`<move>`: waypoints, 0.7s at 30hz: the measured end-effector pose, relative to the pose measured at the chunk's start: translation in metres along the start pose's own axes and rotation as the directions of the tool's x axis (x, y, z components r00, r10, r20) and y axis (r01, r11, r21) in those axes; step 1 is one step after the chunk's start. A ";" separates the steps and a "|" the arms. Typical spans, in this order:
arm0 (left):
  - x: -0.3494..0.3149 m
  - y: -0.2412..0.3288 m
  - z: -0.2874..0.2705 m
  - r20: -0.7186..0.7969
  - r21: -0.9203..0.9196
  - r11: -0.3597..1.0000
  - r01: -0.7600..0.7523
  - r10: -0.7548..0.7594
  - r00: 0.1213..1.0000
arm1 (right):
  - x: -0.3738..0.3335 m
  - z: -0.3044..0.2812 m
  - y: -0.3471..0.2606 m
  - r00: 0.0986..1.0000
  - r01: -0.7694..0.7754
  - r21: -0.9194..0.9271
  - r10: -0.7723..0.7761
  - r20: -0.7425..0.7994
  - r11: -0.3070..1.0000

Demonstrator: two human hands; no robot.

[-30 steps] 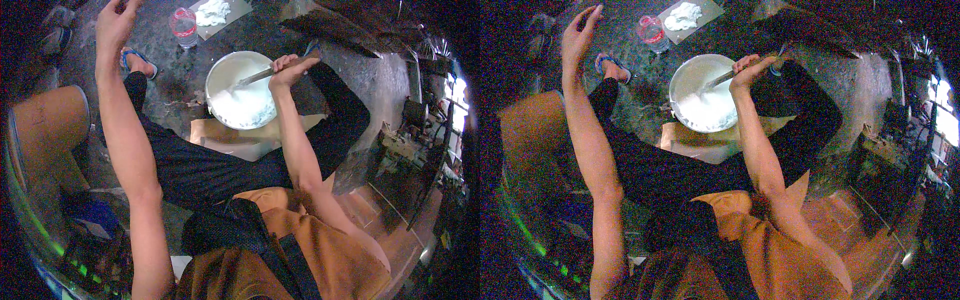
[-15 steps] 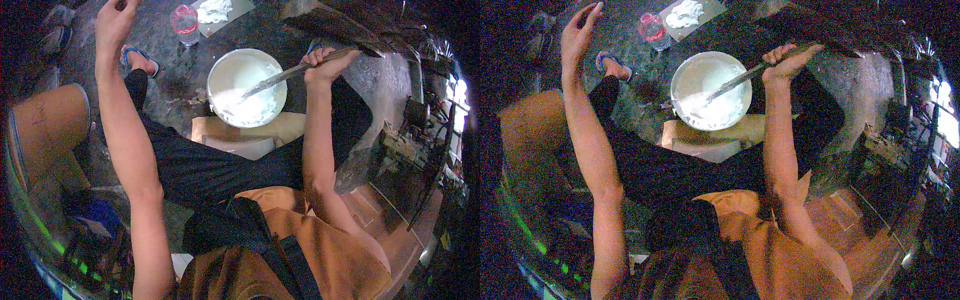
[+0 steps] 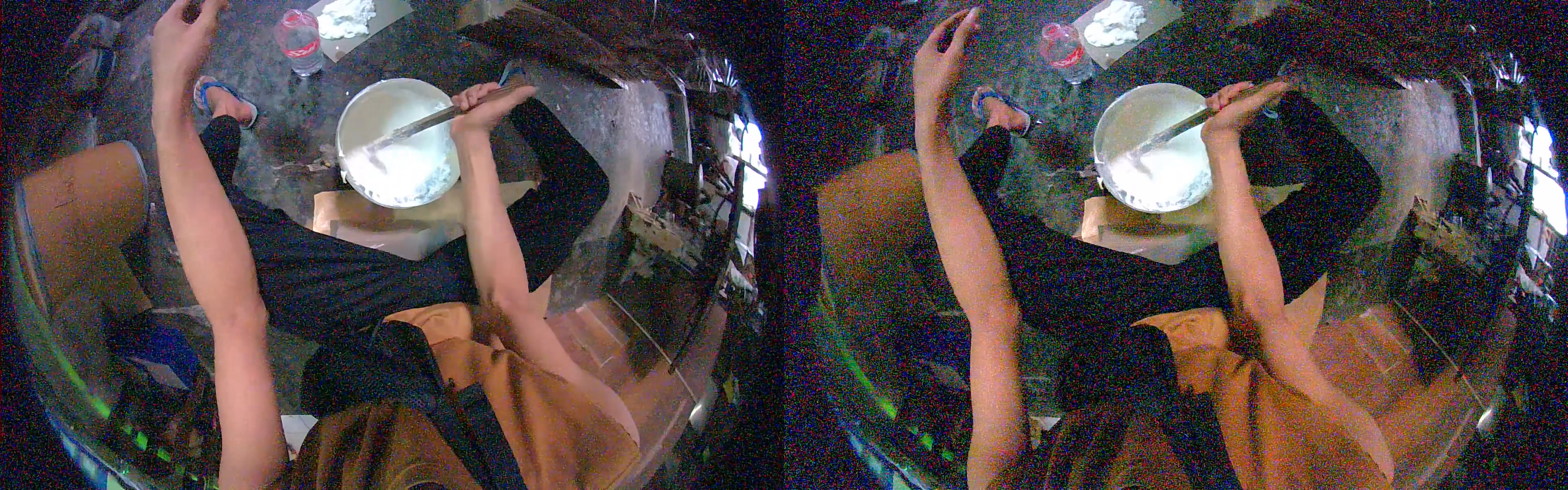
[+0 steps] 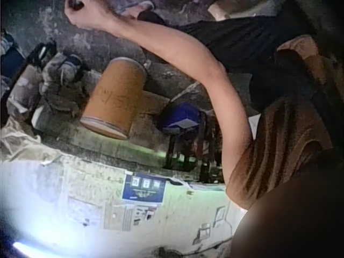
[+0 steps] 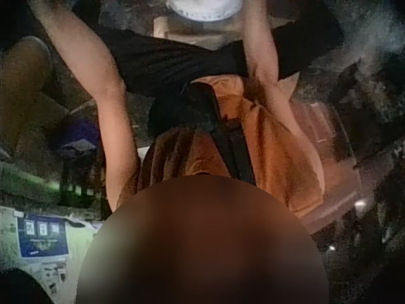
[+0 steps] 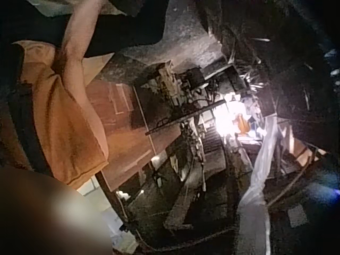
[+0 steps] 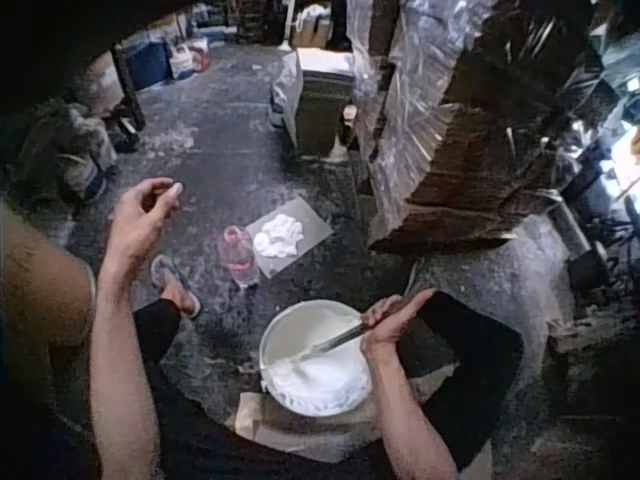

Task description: The person pours water from a bottle into a bucket containing white paste and stirs the mixture with a wooden paddle.

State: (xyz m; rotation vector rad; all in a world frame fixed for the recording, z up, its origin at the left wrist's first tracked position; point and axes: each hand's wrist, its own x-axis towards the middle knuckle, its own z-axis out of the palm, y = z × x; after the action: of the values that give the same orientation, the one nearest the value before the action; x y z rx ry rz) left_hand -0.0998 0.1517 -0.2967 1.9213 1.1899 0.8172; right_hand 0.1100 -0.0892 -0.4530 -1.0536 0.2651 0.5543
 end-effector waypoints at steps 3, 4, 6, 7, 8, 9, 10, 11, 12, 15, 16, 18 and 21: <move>-0.002 0.007 -0.001 -0.001 0.039 0.999 0.025 -0.025 1.000 | 0.004 0.004 -0.019 0.999 -0.028 -0.018 0.028 -0.016 0.999; 0.000 0.004 -0.001 -0.001 0.038 0.999 0.024 -0.024 1.000 | 0.005 0.005 -0.026 0.999 -0.026 -0.042 0.025 -0.035 0.999; 0.004 -0.002 -0.001 -0.004 0.016 0.999 0.038 -0.038 0.999 | 0.004 0.009 -0.035 0.999 -0.020 -0.058 0.018 -0.037 0.998; 0.004 -0.002 -0.001 -0.002 0.016 0.999 0.037 -0.037 0.999 | 0.003 0.010 -0.040 0.999 -0.015 -0.076 0.012 -0.040 0.997; 0.003 -0.001 -0.001 0.000 0.020 0.999 0.041 -0.041 0.999 | 0.003 0.010 -0.045 0.999 -0.015 -0.075 0.011 -0.042 0.997; 0.003 -0.001 -0.001 0.001 0.024 0.999 0.046 -0.046 0.999 | 0.003 0.011 -0.052 0.999 -0.011 -0.075 0.007 -0.045 0.997; 0.003 -0.002 -0.001 0.001 0.025 0.999 0.046 -0.046 0.999 | 0.003 0.011 -0.057 0.999 -0.007 -0.075 0.003 -0.048 0.997; 0.002 -0.002 -0.001 0.003 0.024 0.999 0.039 -0.039 0.999 | 0.004 0.010 -0.061 0.999 -0.007 -0.075 0.004 -0.048 0.997; 0.002 -0.003 -0.001 0.003 0.023 0.999 0.033 -0.033 0.999 | 0.004 0.009 -0.065 1.000 0.018 -0.066 -0.019 -0.013 0.998; 0.002 -0.005 -0.002 0.012 0.037 0.999 0.032 -0.032 0.999 | 0.001 0.007 -0.065 0.997 0.067 -0.048 -0.066 0.026 0.997; 0.000 -0.003 -0.001 0.014 0.036 0.999 0.031 -0.031 0.999 | 0.001 0.007 -0.065 0.995 0.095 -0.037 -0.094 0.027 0.995; -0.005 0.001 0.001 0.009 0.006 0.999 -0.052 0.052 0.999 | 0.003 0.003 -0.061 0.992 0.127 -0.051 -0.127 0.008 0.991; -0.002 0.001 0.000 -0.011 0.038 0.999 0.003 -0.003 1.000 | 0.007 0.000 -0.054 0.985 0.175 -0.064 -0.175 0.007 0.982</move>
State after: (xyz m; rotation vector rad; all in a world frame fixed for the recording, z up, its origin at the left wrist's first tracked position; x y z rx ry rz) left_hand -0.0997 0.1498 -0.2964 1.9476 1.2227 0.8104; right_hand 0.1454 -0.1075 -0.4155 -1.1270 0.1516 0.4072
